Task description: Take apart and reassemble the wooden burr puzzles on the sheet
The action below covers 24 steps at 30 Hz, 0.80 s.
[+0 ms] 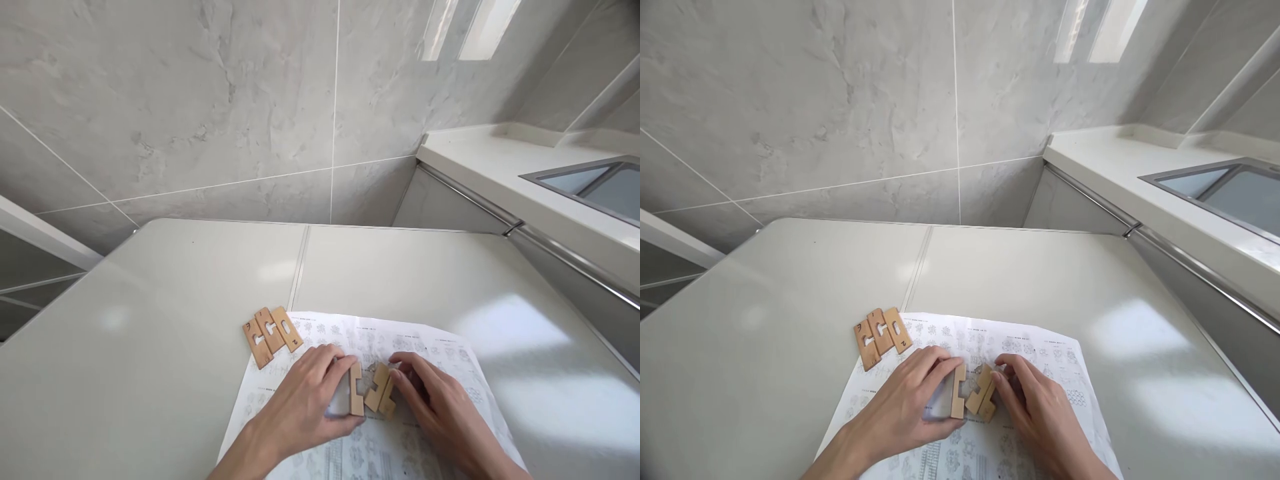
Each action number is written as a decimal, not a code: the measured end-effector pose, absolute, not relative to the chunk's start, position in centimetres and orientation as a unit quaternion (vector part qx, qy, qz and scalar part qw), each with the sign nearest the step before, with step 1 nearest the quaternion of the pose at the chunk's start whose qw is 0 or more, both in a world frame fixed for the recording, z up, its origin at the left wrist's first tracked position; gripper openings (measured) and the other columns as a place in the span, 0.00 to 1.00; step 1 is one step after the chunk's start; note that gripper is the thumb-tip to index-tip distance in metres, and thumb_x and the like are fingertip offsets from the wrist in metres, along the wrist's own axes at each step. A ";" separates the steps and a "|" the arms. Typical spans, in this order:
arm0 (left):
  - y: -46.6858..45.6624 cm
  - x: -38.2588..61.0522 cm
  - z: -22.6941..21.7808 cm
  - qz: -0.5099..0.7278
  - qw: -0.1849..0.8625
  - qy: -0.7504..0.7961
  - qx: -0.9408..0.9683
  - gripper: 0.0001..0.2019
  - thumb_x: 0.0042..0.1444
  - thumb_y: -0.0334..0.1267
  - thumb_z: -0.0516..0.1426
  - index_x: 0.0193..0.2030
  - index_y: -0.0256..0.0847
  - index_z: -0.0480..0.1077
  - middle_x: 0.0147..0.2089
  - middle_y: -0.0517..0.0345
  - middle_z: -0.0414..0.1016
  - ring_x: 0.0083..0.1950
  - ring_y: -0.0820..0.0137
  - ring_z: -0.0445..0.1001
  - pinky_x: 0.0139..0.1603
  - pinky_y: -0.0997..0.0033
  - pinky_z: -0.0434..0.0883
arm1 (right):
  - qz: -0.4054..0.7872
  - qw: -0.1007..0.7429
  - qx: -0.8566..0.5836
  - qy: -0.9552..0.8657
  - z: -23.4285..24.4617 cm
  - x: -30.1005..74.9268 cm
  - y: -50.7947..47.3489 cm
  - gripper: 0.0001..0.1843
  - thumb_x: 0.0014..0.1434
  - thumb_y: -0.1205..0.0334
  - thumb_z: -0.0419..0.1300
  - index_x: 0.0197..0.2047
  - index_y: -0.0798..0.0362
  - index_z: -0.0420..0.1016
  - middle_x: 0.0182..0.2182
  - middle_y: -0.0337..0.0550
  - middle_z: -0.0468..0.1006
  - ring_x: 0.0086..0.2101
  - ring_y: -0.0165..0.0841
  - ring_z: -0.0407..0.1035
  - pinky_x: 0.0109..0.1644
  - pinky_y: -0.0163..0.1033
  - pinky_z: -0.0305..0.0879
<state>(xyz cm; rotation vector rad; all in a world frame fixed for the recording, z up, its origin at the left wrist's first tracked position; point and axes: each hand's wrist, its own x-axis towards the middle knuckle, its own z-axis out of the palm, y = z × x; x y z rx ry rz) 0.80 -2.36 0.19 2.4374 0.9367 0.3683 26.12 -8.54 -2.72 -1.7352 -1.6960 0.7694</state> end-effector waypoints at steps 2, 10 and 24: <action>-2.4 0.8 0.1 0.139 0.246 0.342 0.896 0.40 0.53 0.42 0.78 0.67 0.44 0.65 0.57 0.50 0.76 0.52 0.55 0.79 0.52 0.52 0.82 | 0.280 0.306 -0.647 -0.640 -3.0 26.0 -8.6 0.17 0.79 0.43 0.51 0.54 0.42 0.76 0.39 0.42 0.84 0.31 0.39 0.79 0.34 0.41 0.74; -2.4 0.9 0.2 0.143 0.256 0.341 0.893 0.40 0.54 0.43 0.77 0.68 0.45 0.65 0.58 0.50 0.76 0.53 0.55 0.79 0.54 0.51 0.82 | 0.298 0.327 -0.596 -0.670 -3.5 25.6 -8.7 0.15 0.81 0.50 0.51 0.58 0.42 0.75 0.53 0.48 0.81 0.38 0.40 0.83 0.36 0.43 0.79; -3.1 1.7 -0.3 0.141 0.268 0.317 0.899 0.52 0.51 0.57 0.77 0.75 0.45 0.57 0.66 0.44 0.76 0.59 0.48 0.80 0.60 0.44 0.79 | 0.408 0.313 -0.502 -0.695 -3.4 25.8 -9.4 0.19 0.82 0.52 0.48 0.71 0.38 0.63 0.64 0.53 0.71 0.47 0.42 0.78 0.52 0.49 0.81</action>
